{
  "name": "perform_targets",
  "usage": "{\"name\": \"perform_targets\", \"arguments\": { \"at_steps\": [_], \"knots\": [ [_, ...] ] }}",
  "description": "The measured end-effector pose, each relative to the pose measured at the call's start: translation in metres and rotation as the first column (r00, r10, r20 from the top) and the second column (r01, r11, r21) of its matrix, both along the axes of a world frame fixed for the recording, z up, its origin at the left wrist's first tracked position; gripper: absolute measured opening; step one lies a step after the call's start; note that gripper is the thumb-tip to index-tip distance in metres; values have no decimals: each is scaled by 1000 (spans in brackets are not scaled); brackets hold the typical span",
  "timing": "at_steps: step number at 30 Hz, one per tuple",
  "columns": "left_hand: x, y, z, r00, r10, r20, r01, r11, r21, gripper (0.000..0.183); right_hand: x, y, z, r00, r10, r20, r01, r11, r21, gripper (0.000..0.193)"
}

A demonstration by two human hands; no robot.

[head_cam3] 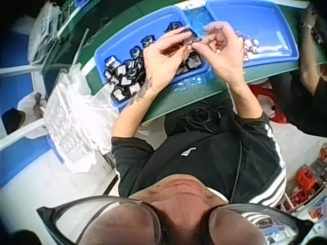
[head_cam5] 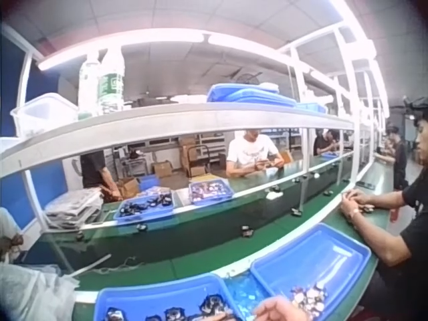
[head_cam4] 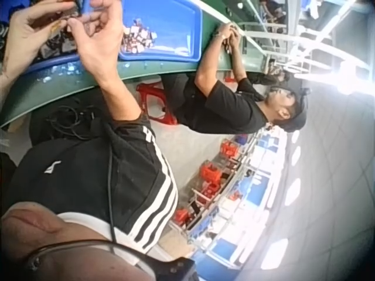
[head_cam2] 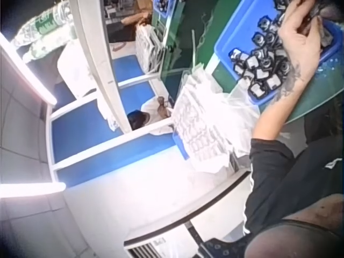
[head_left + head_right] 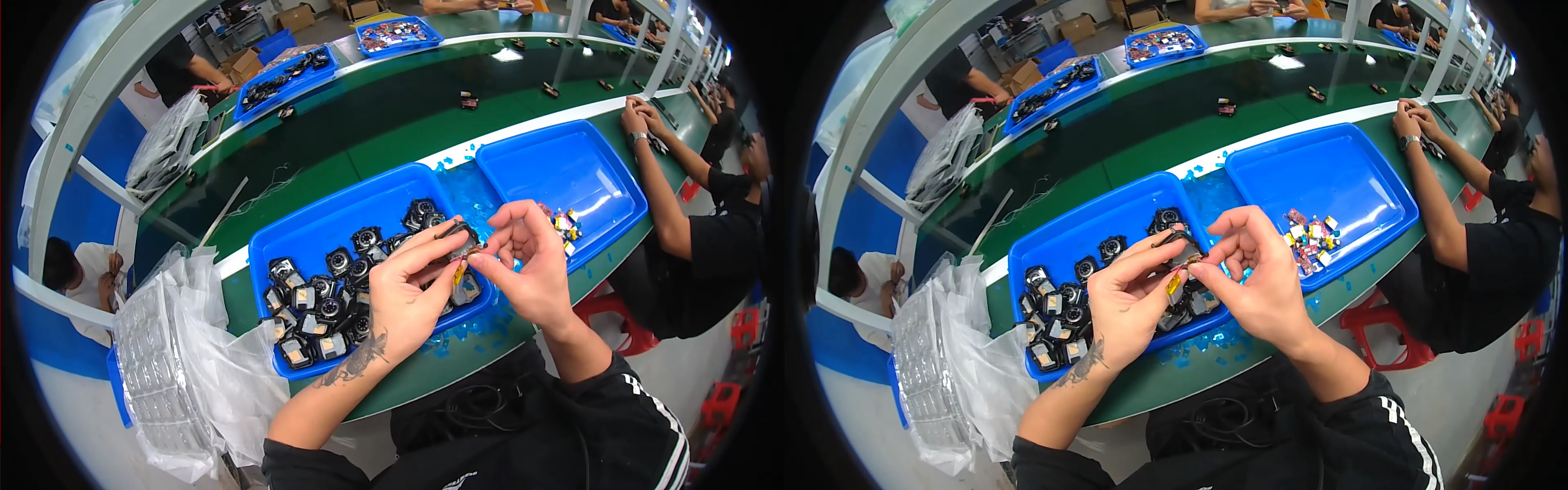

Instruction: Assembling small electronic components (possibly camera modules or sensors) into plastic frames on an assembly line.

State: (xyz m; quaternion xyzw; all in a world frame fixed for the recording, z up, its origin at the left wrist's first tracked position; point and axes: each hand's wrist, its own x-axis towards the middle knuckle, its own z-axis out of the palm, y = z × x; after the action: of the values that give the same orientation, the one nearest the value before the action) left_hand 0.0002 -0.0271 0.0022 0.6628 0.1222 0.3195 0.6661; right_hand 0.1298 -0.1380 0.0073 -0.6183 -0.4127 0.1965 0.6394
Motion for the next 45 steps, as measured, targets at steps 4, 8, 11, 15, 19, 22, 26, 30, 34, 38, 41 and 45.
{"name": "perform_targets", "arguments": {
  "at_steps": [4,8,11,15,19,22,26,30,34,38,41,45],
  "knots": [
    [-1,-1,-4,1000,14,23,-14,999,35,33,2,-1,-1,1000,3,-1,-3,1000,-26,43],
    [-4,2,-8,998,-11,59,11,1000,1,32,-5,6,1,999,15,-33,-16,999,-39,49],
    [-8,2,-9,998,-11,62,13,1000,-25,45,-9,13,-4,999,47,16,-46,998,-46,48],
    [0,7,7,975,222,-14,-215,957,194,54,47,65,1,973,210,-93,-211,977,0,48],
    [-24,70,26,621,649,-440,198,414,889,26,131,169,-9,994,47,-95,-84,897,-434,56],
    [-34,90,5,572,655,-493,287,404,869,33,161,208,-48,1000,0,25,13,860,-510,55],
    [-28,94,-19,552,647,-526,340,402,850,34,167,218,-56,940,52,337,160,805,-571,54],
    [-29,96,-17,630,448,-634,306,607,734,29,175,201,-57,890,39,455,241,806,-541,46],
    [-29,107,-26,722,488,-490,88,638,765,31,161,167,-31,916,42,400,146,892,-427,34],
    [-32,116,-7,773,328,-543,59,816,575,25,70,121,-9,856,368,363,-260,914,-312,30],
    [-27,104,-3,834,425,-353,-72,717,693,18,20,97,-13,812,392,432,-212,889,-407,32],
    [-16,102,-23,796,531,-291,68,398,915,26,12,77,-18,652,305,694,12,911,-413,25]
  ]
}}
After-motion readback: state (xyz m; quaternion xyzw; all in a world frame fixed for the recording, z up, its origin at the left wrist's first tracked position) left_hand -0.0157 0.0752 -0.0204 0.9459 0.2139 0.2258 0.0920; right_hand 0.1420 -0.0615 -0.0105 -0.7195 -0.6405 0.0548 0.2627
